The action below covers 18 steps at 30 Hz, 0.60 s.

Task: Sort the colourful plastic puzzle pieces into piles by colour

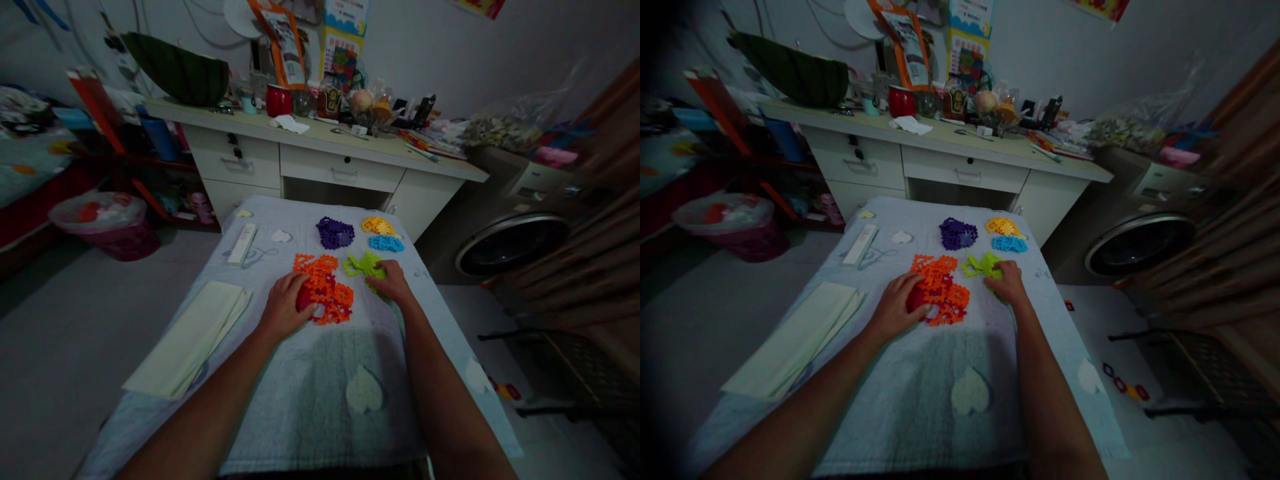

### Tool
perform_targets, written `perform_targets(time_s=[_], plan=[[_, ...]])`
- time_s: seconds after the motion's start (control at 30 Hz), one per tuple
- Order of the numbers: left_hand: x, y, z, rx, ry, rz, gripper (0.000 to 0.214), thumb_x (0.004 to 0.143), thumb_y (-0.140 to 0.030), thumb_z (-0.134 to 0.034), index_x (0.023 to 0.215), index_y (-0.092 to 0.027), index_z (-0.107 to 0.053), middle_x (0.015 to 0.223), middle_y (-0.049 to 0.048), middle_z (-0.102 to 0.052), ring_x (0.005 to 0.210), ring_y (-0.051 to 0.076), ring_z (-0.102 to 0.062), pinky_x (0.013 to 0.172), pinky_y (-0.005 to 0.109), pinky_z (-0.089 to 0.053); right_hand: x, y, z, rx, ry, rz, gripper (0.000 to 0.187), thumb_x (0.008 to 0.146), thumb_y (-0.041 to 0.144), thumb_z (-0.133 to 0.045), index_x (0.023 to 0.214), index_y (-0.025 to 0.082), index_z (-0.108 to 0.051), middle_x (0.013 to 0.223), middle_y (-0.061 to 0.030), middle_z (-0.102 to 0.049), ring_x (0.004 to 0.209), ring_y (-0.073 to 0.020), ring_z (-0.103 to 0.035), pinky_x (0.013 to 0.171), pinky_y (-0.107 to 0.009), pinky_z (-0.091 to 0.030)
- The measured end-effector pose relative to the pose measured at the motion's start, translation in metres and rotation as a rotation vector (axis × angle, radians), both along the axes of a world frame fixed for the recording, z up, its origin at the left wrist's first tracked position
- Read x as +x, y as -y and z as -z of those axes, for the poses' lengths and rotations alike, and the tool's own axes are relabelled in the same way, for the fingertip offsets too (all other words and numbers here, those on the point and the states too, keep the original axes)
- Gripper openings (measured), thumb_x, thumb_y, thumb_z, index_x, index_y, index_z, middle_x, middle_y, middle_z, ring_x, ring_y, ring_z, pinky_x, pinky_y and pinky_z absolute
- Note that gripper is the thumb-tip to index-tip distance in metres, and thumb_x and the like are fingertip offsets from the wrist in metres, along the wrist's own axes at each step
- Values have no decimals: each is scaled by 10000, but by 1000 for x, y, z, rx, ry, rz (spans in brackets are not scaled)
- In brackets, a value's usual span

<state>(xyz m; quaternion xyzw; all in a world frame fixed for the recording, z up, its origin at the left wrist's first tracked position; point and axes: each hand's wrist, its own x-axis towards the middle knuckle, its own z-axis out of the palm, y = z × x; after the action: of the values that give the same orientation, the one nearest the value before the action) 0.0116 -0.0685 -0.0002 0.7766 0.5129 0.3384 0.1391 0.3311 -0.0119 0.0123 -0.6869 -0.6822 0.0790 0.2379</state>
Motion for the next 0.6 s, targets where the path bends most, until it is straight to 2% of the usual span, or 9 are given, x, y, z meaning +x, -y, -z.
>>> perform_targets(time_s=[0.13, 0.3, 0.47, 0.6], plan=[[0, 0, -1, -2, 15, 6, 605, 762, -410, -695, 1309, -220, -520, 1345, 117, -508, 1242, 306, -480, 1065, 490, -393, -19, 5, 3, 24, 25, -41, 306, 719, 280, -660, 1010, 188, -649, 1158, -91, -562, 1113, -246, -518, 1007, -416, -387], [0, 0, 0, -4, 12, 3, 618, 752, -402, -709, 1313, -237, -510, 1342, 108, -509, 1235, 306, -490, 1057, 487, -400, -49, 12, -6, 40, -14, -80, 242, 722, 172, -615, 962, 170, -641, 1038, -93, -601, 1036, -246, -539, 974, -412, -407], [0, -1, 2, -18, 24, 13, 672, 754, -397, -717, 1347, -217, -457, 1369, 123, -500, 1262, 314, -480, 1064, 494, -397, -97, 22, -28, 132, -187, -278, 198, 764, 215, -641, 961, 198, -634, 1017, -74, -624, 1015, -237, -555, 966, -415, -424], [0, -2, 4, 4, 81, 16, 814, 724, -444, -756, 1404, -207, -376, 1385, 142, -495, 1275, 317, -477, 1074, 498, -390, -137, 33, -44, 132, -310, -509, 256, 881, 329, -602, 1099, 196, -625, 1133, -91, -629, 1083, -218, -558, 979, -385, -432]])
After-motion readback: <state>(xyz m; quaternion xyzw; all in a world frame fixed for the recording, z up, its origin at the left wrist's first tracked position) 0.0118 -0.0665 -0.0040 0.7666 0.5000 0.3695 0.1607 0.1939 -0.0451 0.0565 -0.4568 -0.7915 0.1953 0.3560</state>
